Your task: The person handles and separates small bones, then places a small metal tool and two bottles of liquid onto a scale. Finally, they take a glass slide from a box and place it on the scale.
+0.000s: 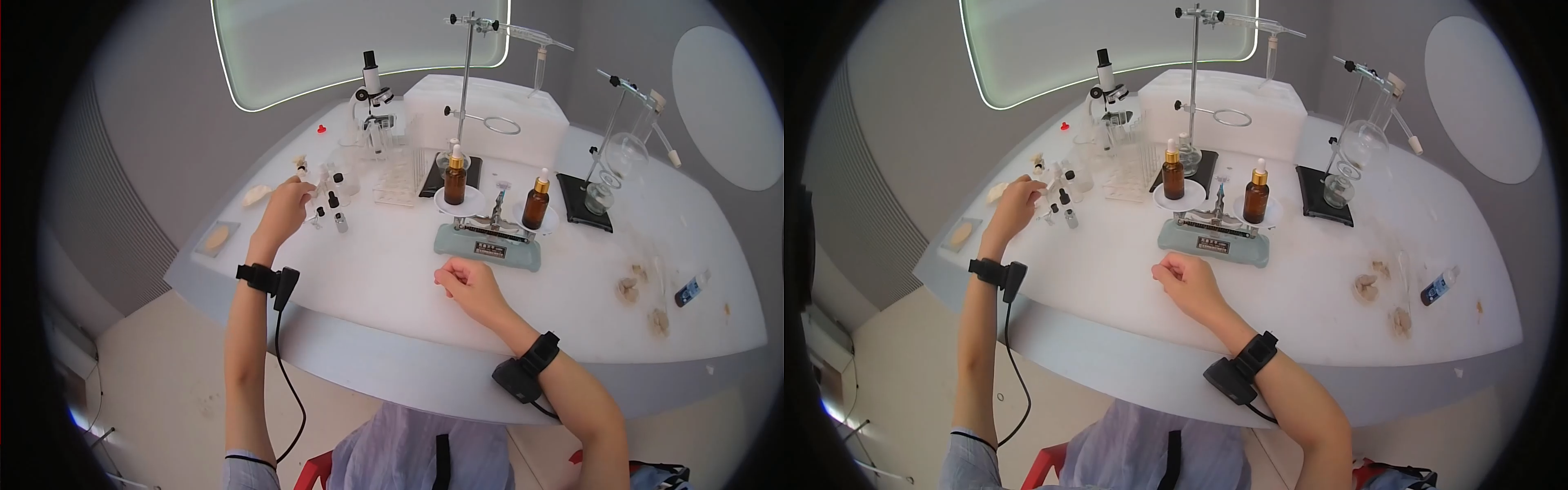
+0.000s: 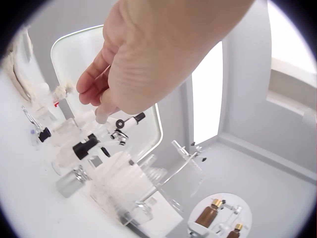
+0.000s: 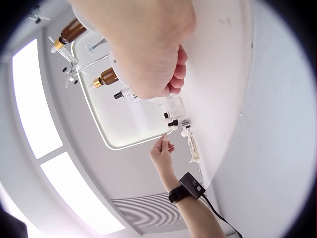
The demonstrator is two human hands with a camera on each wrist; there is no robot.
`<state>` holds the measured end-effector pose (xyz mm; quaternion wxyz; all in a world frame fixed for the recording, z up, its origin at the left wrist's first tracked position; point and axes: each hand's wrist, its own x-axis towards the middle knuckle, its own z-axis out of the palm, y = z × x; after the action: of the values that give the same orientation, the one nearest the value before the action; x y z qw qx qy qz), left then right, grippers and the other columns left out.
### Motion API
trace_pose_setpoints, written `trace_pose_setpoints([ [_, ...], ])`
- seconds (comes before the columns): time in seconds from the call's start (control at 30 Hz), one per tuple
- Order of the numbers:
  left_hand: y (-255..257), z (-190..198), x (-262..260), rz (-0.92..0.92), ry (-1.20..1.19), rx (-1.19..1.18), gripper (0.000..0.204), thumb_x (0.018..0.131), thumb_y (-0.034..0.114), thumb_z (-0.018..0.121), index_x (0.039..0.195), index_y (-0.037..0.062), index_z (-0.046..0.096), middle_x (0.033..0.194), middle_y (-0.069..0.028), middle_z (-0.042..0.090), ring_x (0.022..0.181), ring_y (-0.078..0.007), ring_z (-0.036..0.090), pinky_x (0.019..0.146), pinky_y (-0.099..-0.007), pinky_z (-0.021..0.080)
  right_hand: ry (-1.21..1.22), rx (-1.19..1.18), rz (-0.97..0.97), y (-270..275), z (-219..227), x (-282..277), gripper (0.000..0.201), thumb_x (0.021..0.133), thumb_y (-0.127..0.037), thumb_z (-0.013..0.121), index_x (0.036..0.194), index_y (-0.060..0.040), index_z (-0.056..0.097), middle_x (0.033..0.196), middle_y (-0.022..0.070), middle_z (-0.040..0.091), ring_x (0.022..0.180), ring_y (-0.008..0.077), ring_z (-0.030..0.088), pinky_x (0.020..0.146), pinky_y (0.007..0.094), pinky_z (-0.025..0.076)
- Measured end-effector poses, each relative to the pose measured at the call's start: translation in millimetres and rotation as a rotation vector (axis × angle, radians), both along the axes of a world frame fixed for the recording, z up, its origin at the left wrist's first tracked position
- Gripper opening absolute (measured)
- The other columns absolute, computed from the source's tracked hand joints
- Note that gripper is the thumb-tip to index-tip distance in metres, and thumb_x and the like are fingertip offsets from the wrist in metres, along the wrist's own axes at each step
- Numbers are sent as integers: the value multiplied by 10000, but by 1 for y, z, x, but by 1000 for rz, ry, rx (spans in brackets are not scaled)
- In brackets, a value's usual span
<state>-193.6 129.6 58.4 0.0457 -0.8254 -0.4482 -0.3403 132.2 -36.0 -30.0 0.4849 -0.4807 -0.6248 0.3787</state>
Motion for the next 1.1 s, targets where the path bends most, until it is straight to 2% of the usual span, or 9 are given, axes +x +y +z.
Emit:
trace_pose_setpoints([
  [0.03,5,-1,-1,13,36,-26,114,833,-10,642,932,-40,689,888,-189,652,817,-388,633,771,-422,499,5,-2,6,1,0,0,228,920,-186,639,823,21,644,659,20,618,598,73,561,576,240,440],
  [0.13,16,-5,-2,71,59,-107,92,806,-18,648,889,-47,677,871,-215,670,830,-392,643,770,-432,503,-2,-8,10,0,0,1,231,923,-186,638,822,22,642,663,20,618,602,73,562,576,240,441],
  [0.33,24,-15,-3,130,3,-101,60,765,-8,664,818,-31,680,789,-211,678,800,-388,656,745,-444,515,-1,-3,18,0,1,0,231,922,-183,639,823,25,641,664,24,622,602,77,569,576,242,446],
  [0.5,42,-33,-11,120,10,-86,60,765,1,666,815,-24,688,788,-210,684,788,-385,660,744,-440,519,-30,-1,9,-1,1,0,232,922,-187,640,824,23,645,652,31,623,595,83,577,573,247,447],
  [0.67,45,-29,-10,123,39,-92,65,768,6,665,820,-23,691,793,-212,688,785,-386,668,744,-438,525,-48,3,5,-1,1,0,232,921,-193,639,827,19,648,646,33,622,591,87,579,571,250,447],
  [0.93,54,-32,-6,183,-74,-13,60,770,31,679,816,-7,682,786,-202,689,783,-382,671,738,-449,526,-63,34,7,-1,1,0,235,922,-194,640,830,23,644,639,36,619,584,90,575,565,254,440],
  [1.1,61,-37,-6,223,-39,-61,66,772,38,678,828,1,679,794,-200,688,795,-382,670,739,-452,526,-58,33,6,-1,0,0,235,920,-192,645,830,25,640,632,36,610,577,91,565,557,258,432],
])
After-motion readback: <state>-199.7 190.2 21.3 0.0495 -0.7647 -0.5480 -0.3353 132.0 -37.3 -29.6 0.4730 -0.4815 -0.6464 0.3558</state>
